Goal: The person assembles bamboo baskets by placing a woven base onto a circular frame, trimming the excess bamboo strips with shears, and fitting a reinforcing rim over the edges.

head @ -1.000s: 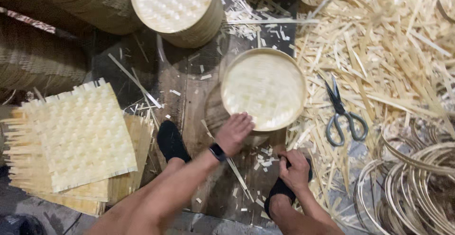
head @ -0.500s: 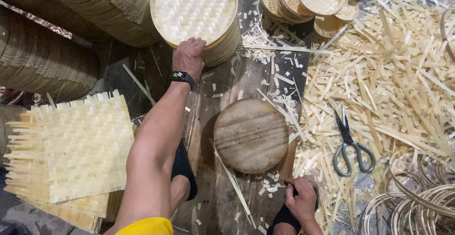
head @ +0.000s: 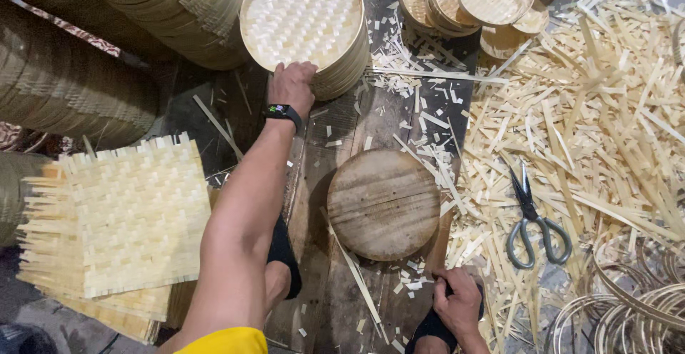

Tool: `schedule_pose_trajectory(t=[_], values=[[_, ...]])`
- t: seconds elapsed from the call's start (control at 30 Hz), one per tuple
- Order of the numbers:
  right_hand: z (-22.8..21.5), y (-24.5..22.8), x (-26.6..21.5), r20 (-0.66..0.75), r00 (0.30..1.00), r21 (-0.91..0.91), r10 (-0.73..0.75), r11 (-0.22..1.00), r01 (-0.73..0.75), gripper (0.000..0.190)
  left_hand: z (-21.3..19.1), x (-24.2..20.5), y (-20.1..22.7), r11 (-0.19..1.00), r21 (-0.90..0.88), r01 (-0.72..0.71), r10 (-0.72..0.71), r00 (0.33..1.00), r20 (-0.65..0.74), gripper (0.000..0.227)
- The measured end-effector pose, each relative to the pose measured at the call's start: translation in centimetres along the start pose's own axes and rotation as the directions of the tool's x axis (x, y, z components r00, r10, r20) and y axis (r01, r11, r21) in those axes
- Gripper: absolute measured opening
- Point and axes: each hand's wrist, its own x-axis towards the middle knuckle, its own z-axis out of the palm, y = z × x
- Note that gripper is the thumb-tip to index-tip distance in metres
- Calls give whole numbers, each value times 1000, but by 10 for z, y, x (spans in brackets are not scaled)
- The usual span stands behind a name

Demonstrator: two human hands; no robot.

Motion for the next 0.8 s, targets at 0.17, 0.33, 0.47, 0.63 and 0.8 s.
schedule_pose_trajectory(t=[0.17, 0.33, 0.47, 0.63, 0.8], values=[[-2, 0, -3, -15, 1000, -9, 14, 1000, -14, 12, -27, -54, 0, 975, 152, 160, -149, 985, -86, 86], [1, 9, -8, 12, 1000, -3, 2, 1000, -2, 12, -99, -181, -60, 536, 452, 713, -820, 568, 77, 133], [2, 11, -12, 28, 999, -16, 18, 1000, -18, 12, -112, -258, -99, 524, 297, 798, -847, 526, 81, 85], [5, 13, -13, 17, 1000, -47, -5, 999, 6, 11, -140, -282, -77, 842, 68, 535, -475, 794, -380, 31], [12, 21, -13, -2, 998, -12, 58, 998, -58, 12, -117, -288, 54, 990, -143, -7, -78, 811, -579, 40]])
